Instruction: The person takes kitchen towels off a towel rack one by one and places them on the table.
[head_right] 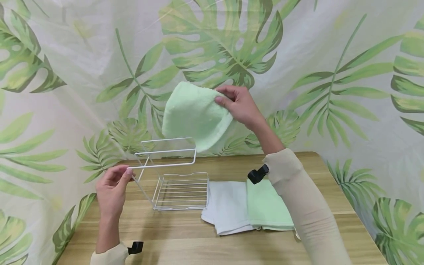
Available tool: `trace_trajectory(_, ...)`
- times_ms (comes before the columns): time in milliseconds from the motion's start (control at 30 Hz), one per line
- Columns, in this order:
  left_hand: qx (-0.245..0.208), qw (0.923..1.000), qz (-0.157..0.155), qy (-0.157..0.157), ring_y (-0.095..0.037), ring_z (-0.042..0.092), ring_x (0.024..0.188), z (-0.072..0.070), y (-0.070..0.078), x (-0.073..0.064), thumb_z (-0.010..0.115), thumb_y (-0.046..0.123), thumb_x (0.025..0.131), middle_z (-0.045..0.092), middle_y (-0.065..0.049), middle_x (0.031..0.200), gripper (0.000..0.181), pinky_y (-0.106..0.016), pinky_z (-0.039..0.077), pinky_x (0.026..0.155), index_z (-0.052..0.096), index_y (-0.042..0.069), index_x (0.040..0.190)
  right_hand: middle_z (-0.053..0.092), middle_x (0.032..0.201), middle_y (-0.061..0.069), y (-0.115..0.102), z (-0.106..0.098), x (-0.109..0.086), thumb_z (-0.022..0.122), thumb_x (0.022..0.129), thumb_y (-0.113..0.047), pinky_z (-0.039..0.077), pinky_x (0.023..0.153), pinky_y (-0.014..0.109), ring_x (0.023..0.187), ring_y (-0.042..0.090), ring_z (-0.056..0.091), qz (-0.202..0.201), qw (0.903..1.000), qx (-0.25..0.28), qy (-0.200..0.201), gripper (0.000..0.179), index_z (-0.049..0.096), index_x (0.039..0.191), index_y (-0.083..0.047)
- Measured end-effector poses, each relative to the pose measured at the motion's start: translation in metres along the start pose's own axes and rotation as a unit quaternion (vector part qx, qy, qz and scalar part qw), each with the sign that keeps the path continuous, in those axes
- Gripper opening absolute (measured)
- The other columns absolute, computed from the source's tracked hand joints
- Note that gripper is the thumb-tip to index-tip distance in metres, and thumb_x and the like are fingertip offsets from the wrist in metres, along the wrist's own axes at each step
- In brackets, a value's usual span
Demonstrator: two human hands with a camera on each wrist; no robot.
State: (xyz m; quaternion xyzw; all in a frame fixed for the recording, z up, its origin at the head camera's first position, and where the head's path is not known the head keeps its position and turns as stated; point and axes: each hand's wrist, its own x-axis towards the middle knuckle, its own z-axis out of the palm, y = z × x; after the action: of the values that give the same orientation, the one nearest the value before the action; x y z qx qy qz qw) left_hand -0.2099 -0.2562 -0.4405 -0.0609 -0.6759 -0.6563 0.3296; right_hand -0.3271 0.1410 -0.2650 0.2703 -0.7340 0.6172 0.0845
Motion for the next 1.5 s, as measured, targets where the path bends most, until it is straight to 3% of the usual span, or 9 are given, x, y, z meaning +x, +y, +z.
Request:
trace_trajectory(333,0.006,1.0000,-0.003,0.004,-0.010,0.071,0.073,-0.003,0.000,0.000,0.074,-0.004,0.098,0.073,0.003,0.084,0.022,-0.015,0.062,0.070,0.065,-0.022,0.109,0.077,0.088,-0.013,0.001,-0.032,-0.015,0.069,0.105,-0.005,0.058,0.067,0.021,0.073,0.005,0.067,0.025,0.9976,-0.063,-0.011,0.018,0.076,0.121,-0.001)
trace_trajectory(533,0.004,0.9999,-0.009,0.005,-0.010,0.071,0.074,-0.003,0.001,0.000,0.074,-0.004,0.098,0.072,0.002,0.085,0.017,-0.015,0.062,0.070,0.068,-0.017,0.108,0.076,0.086,-0.012,0.006,-0.052,-0.033,0.067,0.105,-0.004,0.056,0.065,0.021,0.072,0.005,0.065,0.032,0.9955,-0.085,-0.024,0.017,0.077,0.119,-0.004)
trace_trajectory(733,0.006,0.9999,-0.011,0.005,-0.008,0.071,0.074,-0.004,0.001,-0.001,0.074,-0.004,0.098,0.072,0.003,0.084,0.020,-0.015,0.062,0.071,0.067,-0.020,0.109,0.077,0.088,-0.011,0.012,-0.072,-0.053,0.067,0.106,-0.005,0.056,0.063,0.021,0.071,0.005,0.065,0.045,0.9940,-0.092,-0.037,0.015,0.078,0.115,-0.009)
trace_trajectory(1067,0.004,0.9998,-0.019,0.006,-0.009,0.071,0.076,-0.003,0.001,0.000,0.076,-0.002,0.098,0.073,0.000,0.087,0.019,-0.017,0.063,0.072,0.069,-0.016,0.109,0.073,0.086,-0.011,0.026,-0.102,-0.088,0.068,0.104,-0.002,0.052,0.064,0.021,0.072,0.006,0.058,0.042,0.9810,-0.178,-0.065,0.017,0.074,0.118,0.006)
trace_trajectory(1500,0.003,0.9998,-0.022,0.001,-0.009,0.069,0.074,-0.001,0.001,0.000,0.074,-0.006,0.097,0.073,0.003,0.086,0.017,-0.016,0.063,0.072,0.069,-0.017,0.109,0.075,0.094,-0.007,0.054,-0.128,-0.139,0.066,0.105,0.000,0.054,0.066,0.022,0.075,0.009,0.061,0.046,0.9662,-0.221,-0.124,0.017,0.076,0.118,-0.004)
